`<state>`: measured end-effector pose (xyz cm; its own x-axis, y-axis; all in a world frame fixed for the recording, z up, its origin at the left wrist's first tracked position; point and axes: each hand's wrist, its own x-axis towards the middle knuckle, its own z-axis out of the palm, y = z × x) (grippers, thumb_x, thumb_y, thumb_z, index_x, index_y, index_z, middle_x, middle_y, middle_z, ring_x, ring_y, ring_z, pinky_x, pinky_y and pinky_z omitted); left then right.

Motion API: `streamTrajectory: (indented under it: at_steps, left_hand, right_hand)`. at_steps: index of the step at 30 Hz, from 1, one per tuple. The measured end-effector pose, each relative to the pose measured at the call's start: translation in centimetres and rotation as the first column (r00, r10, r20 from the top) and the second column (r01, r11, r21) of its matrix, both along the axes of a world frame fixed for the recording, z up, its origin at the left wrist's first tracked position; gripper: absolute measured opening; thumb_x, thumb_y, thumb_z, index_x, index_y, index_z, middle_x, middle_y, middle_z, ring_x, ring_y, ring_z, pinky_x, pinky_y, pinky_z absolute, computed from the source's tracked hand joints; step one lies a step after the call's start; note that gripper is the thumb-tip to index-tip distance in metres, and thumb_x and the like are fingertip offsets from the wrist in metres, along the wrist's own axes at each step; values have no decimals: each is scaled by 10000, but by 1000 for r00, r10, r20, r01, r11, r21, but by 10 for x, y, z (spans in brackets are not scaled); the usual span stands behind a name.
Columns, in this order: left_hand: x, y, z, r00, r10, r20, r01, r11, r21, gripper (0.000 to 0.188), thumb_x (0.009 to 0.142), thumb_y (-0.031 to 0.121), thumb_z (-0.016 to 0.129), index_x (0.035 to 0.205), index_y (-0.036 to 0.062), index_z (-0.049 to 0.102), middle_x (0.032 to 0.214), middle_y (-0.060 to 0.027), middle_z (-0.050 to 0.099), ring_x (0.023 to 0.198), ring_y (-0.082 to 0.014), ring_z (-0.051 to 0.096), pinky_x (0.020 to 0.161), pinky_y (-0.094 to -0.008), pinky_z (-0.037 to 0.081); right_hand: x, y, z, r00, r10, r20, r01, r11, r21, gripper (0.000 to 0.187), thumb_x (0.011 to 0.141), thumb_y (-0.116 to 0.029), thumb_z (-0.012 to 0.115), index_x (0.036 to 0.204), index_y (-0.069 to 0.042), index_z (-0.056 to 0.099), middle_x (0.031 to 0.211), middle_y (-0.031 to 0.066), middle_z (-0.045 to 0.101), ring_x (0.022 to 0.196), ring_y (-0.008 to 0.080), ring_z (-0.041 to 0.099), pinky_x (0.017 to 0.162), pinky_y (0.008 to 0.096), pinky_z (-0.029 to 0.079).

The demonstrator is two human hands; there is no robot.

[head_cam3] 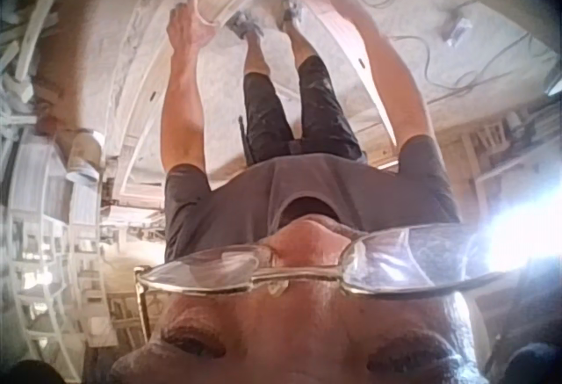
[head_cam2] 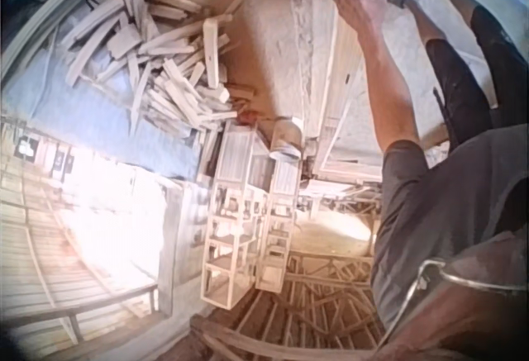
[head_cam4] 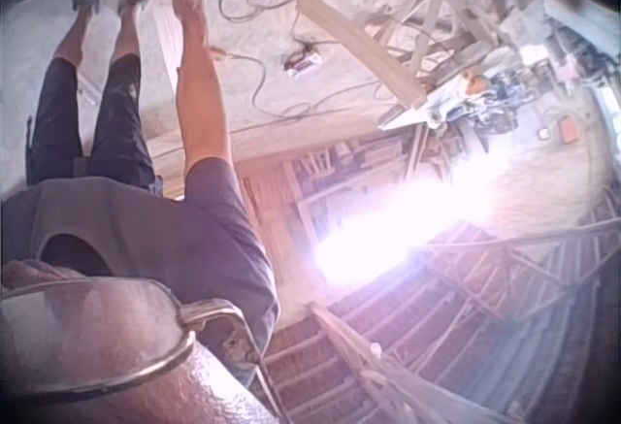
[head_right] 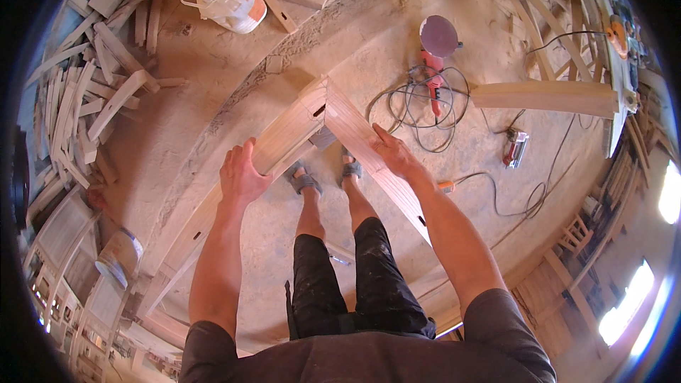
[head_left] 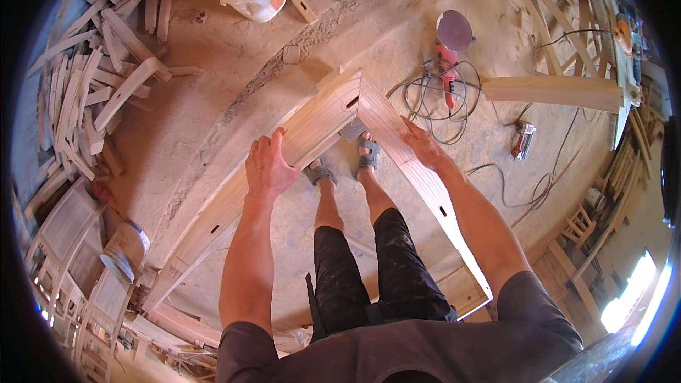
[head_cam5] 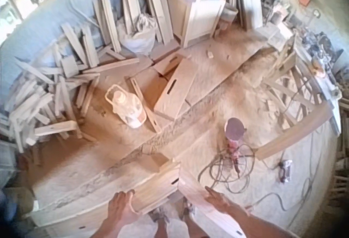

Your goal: The person fits large wooden beams together to form a rectangular frame by hand, lifting and positioning each beam into prepared slots.

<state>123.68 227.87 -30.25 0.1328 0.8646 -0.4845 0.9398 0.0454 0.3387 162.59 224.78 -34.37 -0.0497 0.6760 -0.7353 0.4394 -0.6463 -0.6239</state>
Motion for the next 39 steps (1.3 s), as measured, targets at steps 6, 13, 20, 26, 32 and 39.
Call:
streamTrajectory:
  at_steps: [6, 13, 20, 26, 32, 39]
  left_hand:
    - [-5, -2, 2, 1000, 15, 13, -15, 1000, -5, 822, 659, 264, 895, 1386, 122, 540, 1125, -147, 634, 1104, -352, 608, 937, -470, 518]
    - [-2, 2, 5, 1000, 28, 10, -28, 998, -50, 806, 654, 249, 903, 1367, 137, 542, 1141, -144, 627, 1123, -349, 599, 957, -465, 509]
    - [0, 5, 5, 1000, 25, 14, -24, 998, -66, 817, 651, 234, 911, 1371, 144, 538, 1135, -139, 623, 1132, -349, 588, 975, -462, 499]
    - [-2, 3, 6, 1000, 14, -1, -14, 999, -38, 816, 651, 228, 910, 1369, 121, 537, 1111, -151, 625, 1107, -358, 593, 962, -471, 505]
    - [3, 3, 5, 1000, 18, 3, -18, 1000, -18, 796, 667, 239, 904, 1363, 110, 540, 1106, -163, 623, 1087, -380, 598, 923, -483, 521]
    - [6, 7, 7, 999, 14, -34, -16, 998, -61, 775, 680, 235, 896, 1354, 81, 547, 1129, -164, 623, 1113, -382, 591, 939, -490, 515]
  right_hand:
    - [-21, -2, 9, 995, 11, 96, -9, 1000, -21, 712, 1029, -389, 572, 1577, 23, 380, 1522, 251, 533, 1443, 301, 495, 1170, 347, 362]
    - [-16, -5, 0, 984, -135, 116, 127, 989, 70, 672, 1039, -367, 572, 1570, 8, 399, 1473, 238, 578, 1368, 315, 553, 1140, 369, 398]
    - [-9, -15, -18, 994, -76, 84, 74, 997, 26, 760, 1008, -458, 618, 1563, 14, 405, 1466, 287, 566, 1418, 376, 511, 1158, 387, 386]
    - [-22, 6, 17, 994, 39, 104, -41, 999, 10, 745, 1024, -485, 588, 1585, -33, 396, 1470, 247, 582, 1394, 325, 542, 1131, 370, 401]
    - [-40, 6, 26, 968, 44, 246, -60, 996, 59, 787, 995, -552, 573, 1575, -46, 408, 1478, 244, 568, 1365, 418, 545, 1124, 430, 430]
    - [-43, 12, 33, 968, 64, 241, -68, 998, 6, 736, 983, -528, 604, 1557, -93, 453, 1419, 243, 613, 1322, 405, 583, 1090, 449, 460]
